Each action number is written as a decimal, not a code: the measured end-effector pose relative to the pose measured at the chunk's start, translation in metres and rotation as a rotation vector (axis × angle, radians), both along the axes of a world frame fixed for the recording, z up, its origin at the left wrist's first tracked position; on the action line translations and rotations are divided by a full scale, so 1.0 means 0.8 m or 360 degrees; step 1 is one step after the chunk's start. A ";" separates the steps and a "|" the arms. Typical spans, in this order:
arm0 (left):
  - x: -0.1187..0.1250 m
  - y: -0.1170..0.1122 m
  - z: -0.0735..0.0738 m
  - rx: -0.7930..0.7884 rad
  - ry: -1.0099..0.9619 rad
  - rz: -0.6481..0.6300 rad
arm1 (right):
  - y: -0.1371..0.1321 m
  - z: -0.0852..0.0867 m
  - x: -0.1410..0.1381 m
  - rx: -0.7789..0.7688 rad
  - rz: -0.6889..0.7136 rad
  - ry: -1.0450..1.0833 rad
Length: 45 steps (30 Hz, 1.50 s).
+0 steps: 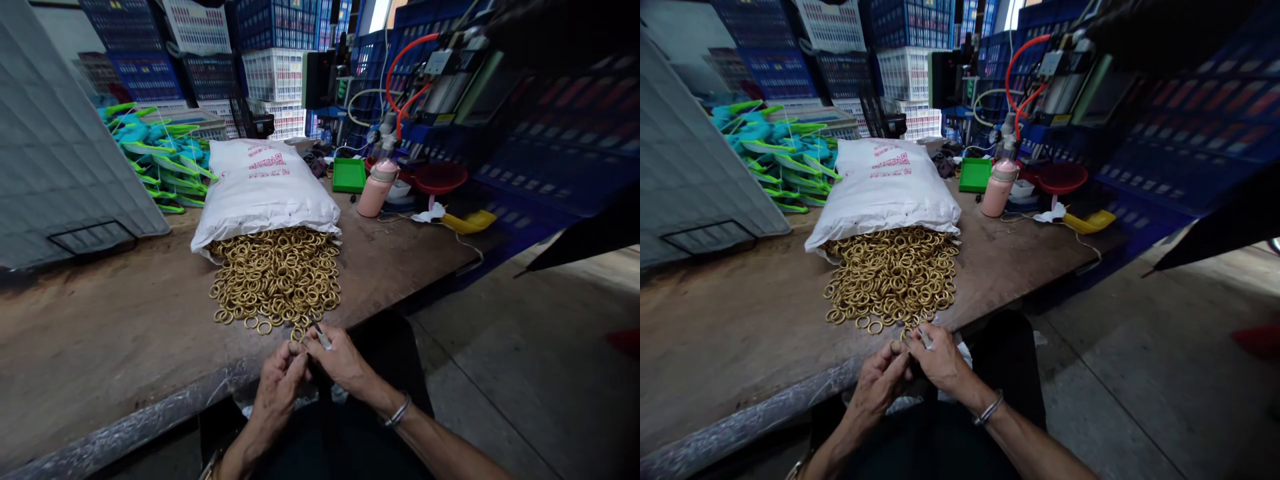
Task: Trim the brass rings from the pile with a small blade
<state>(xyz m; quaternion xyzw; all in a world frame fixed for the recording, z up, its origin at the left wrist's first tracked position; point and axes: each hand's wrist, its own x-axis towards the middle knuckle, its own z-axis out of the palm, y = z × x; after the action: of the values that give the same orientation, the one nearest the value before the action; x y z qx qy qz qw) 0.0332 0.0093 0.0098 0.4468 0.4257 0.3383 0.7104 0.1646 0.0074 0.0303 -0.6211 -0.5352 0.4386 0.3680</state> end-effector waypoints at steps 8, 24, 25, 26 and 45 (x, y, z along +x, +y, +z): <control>-0.003 -0.002 -0.003 -0.0211 -0.0250 -0.0099 | 0.000 0.014 0.001 -0.0055 0.0009 0.0143; -0.012 -0.004 0.006 -0.0161 -0.0249 0.0010 | -0.015 -0.014 0.005 0.0243 0.0353 -0.0867; -0.013 -0.003 0.005 -0.0150 -0.0207 0.0009 | -0.016 -0.014 0.005 0.0246 0.0364 -0.0901; -0.013 -0.003 0.005 -0.0141 -0.0172 0.0004 | -0.016 -0.014 0.004 0.0247 0.0377 -0.0927; -0.019 -0.008 0.035 -0.0281 -0.0357 -0.0042 | 0.001 -0.014 0.029 0.0164 0.0068 -0.1218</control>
<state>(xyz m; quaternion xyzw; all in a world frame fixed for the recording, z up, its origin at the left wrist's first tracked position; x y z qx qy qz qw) 0.0176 0.0032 0.0374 0.3474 0.3658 0.3381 0.7945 0.1876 0.0079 0.0190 -0.7093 -0.6680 0.1552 0.1630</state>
